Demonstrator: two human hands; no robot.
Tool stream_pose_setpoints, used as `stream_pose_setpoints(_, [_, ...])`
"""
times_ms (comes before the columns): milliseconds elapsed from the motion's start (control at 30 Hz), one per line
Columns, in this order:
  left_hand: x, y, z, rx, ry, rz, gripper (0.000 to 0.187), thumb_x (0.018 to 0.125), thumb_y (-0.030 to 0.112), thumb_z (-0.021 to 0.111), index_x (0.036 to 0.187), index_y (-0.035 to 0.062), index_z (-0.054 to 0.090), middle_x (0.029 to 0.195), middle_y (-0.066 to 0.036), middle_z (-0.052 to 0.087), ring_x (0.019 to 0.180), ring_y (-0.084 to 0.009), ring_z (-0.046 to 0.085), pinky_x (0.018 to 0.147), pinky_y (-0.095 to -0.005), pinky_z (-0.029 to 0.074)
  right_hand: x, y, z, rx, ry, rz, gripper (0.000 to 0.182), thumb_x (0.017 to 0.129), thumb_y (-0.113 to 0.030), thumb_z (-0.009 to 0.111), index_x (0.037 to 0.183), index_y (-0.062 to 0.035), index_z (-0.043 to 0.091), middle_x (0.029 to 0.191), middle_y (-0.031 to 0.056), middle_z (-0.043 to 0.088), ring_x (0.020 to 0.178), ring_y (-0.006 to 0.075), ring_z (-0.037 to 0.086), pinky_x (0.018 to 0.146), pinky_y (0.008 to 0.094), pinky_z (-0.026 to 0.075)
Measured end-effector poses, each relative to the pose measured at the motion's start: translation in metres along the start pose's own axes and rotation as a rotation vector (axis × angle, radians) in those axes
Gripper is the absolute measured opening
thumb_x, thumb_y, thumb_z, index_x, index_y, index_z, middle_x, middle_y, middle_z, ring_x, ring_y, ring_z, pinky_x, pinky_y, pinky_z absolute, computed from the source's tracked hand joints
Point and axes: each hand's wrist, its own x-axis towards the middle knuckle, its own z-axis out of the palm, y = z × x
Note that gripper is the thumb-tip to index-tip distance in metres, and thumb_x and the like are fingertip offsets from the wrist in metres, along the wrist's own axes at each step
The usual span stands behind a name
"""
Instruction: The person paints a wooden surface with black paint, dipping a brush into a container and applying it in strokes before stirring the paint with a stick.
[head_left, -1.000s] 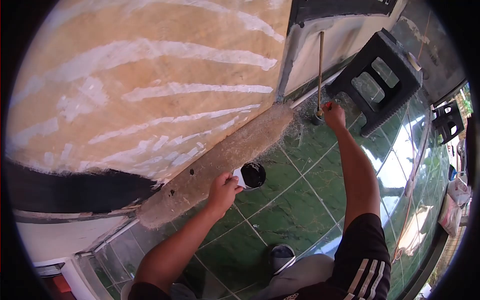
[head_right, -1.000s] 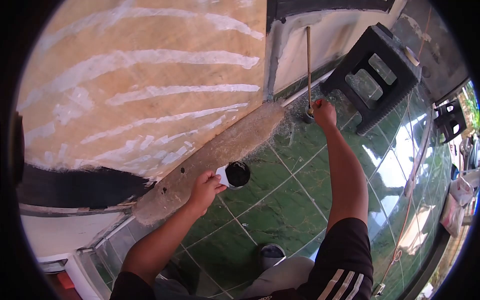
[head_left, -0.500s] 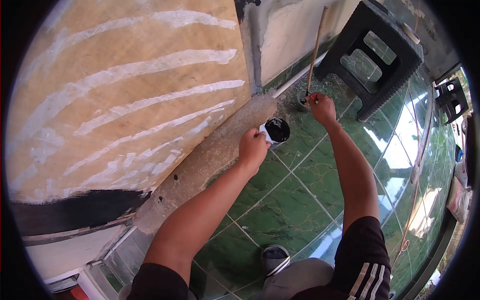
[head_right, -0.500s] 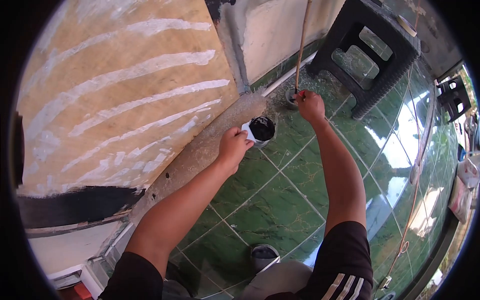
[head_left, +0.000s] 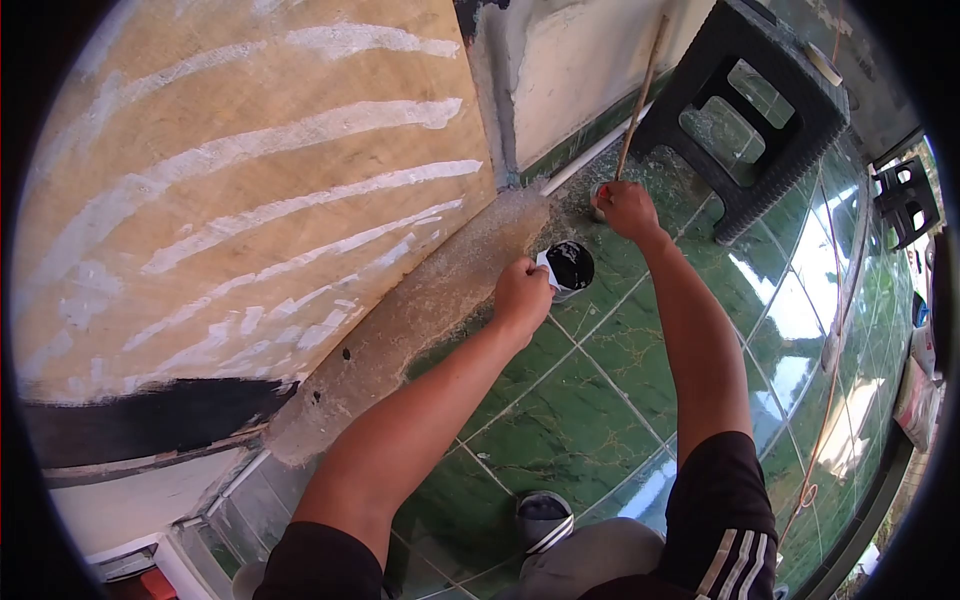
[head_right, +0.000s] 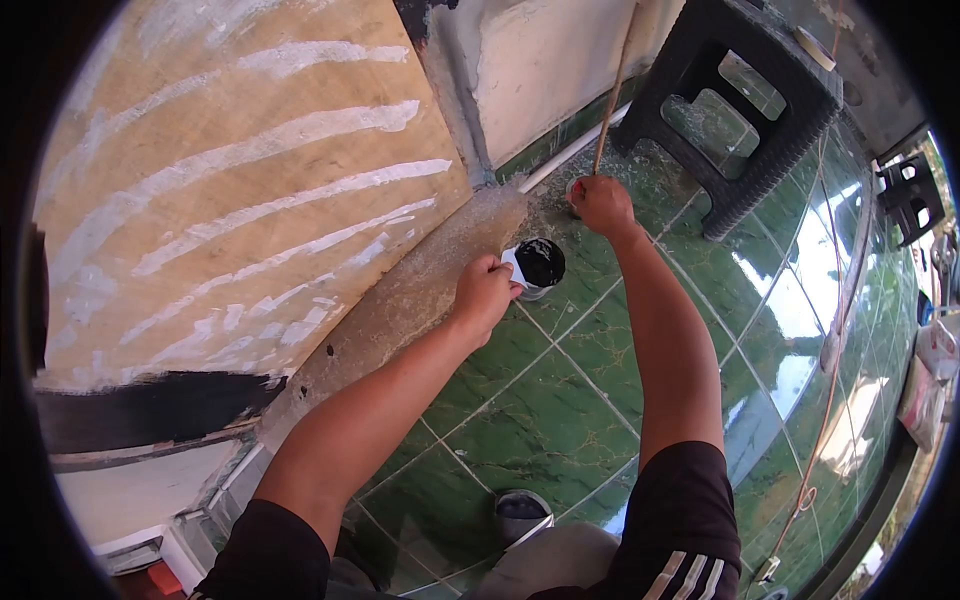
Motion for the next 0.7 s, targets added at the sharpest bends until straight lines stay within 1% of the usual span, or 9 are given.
stream_pose_setpoints(33, [-0.001, -0.001, -0.001, -0.009, 0.004, -0.002, 0.018, 0.100, 0.011, 0.056, 0.091, -0.0039, 0.059, 0.091, -0.011, 0.061, 0.081, -0.0185, 0.065, 0.075, -0.0308, 0.059, -0.001, -0.003, 0.001, 0.018, -0.001, -0.029, 0.025, 0.086, -0.034, 0.073, 0.090, -0.0086, 0.073, 0.089, 0.0172, 0.072, 0.086, 0.0420, 0.068, 0.075, 0.0517, 0.053])
stream_pose_setpoints(133, [-0.004, -0.004, -0.007, -0.026, 0.016, -0.010, 0.018, 0.100, 0.011, 0.057, 0.090, -0.0037, 0.059, 0.090, -0.011, 0.061, 0.080, -0.0181, 0.065, 0.074, -0.0304, 0.059, -0.006, -0.013, 0.000, 0.002, 0.005, -0.002, 0.022, 0.087, -0.033, 0.073, 0.088, -0.0107, 0.074, 0.089, 0.0130, 0.073, 0.090, 0.0391, 0.067, 0.079, 0.0523, 0.050])
stream_pose_setpoints(233, [-0.005, -0.009, -0.012, -0.025, 0.019, -0.008, 0.019, 0.101, 0.012, 0.057, 0.090, -0.0033, 0.058, 0.091, -0.011, 0.061, 0.080, -0.0174, 0.065, 0.073, -0.0295, 0.059, -0.017, -0.023, -0.002, -0.085, 0.135, -0.099, 0.019, 0.086, -0.033, 0.075, 0.087, -0.0138, 0.075, 0.083, 0.0063, 0.073, 0.100, 0.0319, 0.062, 0.086, 0.0511, 0.044])
stream_pose_setpoints(333, [-0.007, -0.010, -0.018, -0.009, 0.030, -0.003, 0.019, 0.101, 0.012, 0.057, 0.090, -0.0031, 0.058, 0.091, -0.011, 0.061, 0.080, -0.0170, 0.065, 0.074, -0.0286, 0.059, -0.019, -0.021, 0.007, -0.067, 0.174, -0.101, 0.018, 0.082, -0.033, 0.078, 0.087, -0.0163, 0.077, 0.091, 0.0023, 0.071, 0.112, 0.0279, 0.053, 0.091, 0.0511, 0.036])
stream_pose_setpoints(433, [-0.011, -0.010, -0.024, -0.010, 0.038, -0.017, 0.020, 0.101, 0.013, 0.056, 0.089, -0.0029, 0.058, 0.090, -0.011, 0.060, 0.080, -0.0167, 0.064, 0.074, -0.0283, 0.059, -0.023, -0.021, 0.011, -0.113, 0.235, -0.035, 0.018, 0.079, -0.033, 0.081, 0.087, -0.0166, 0.079, 0.105, 0.0028, 0.065, 0.117, 0.0297, 0.049, 0.091, 0.0522, 0.036])
stream_pose_setpoints(533, [-0.014, -0.012, -0.027, -0.037, 0.045, -0.024, 0.020, 0.102, 0.013, 0.056, 0.089, -0.0028, 0.058, 0.090, -0.010, 0.060, 0.081, -0.0166, 0.064, 0.074, -0.0283, 0.059, -0.026, -0.022, 0.013, -0.101, 0.315, -0.006, 0.018, 0.079, -0.032, 0.082, 0.085, -0.0162, 0.080, 0.115, 0.0034, 0.060, 0.118, 0.0317, 0.048, 0.092, 0.0540, 0.036])
stream_pose_setpoints(633, [-0.014, -0.017, -0.032, -0.069, 0.051, -0.026, 0.020, 0.102, 0.013, 0.056, 0.090, -0.0028, 0.058, 0.090, -0.010, 0.060, 0.081, -0.0166, 0.064, 0.075, -0.0287, 0.060, -0.024, -0.021, 0.010, -0.095, 0.311, -0.020, 0.019, 0.080, -0.034, 0.081, 0.088, -0.0166, 0.080, 0.111, 0.0036, 0.063, 0.117, 0.0314, 0.049, 0.092, 0.0556, 0.036])
stream_pose_setpoints(700, [-0.015, -0.019, -0.032, -0.118, 0.061, -0.023, 0.020, 0.102, 0.012, 0.055, 0.090, -0.0029, 0.058, 0.090, -0.010, 0.060, 0.081, -0.0167, 0.064, 0.075, -0.0290, 0.060, -0.022, -0.022, 0.009, -0.045, 0.174, 0.033, 0.019, 0.082, -0.035, 0.080, 0.090, -0.0169, 0.080, 0.105, 0.0031, 0.066, 0.116, 0.0299, 0.050, 0.093, 0.0544, 0.035])
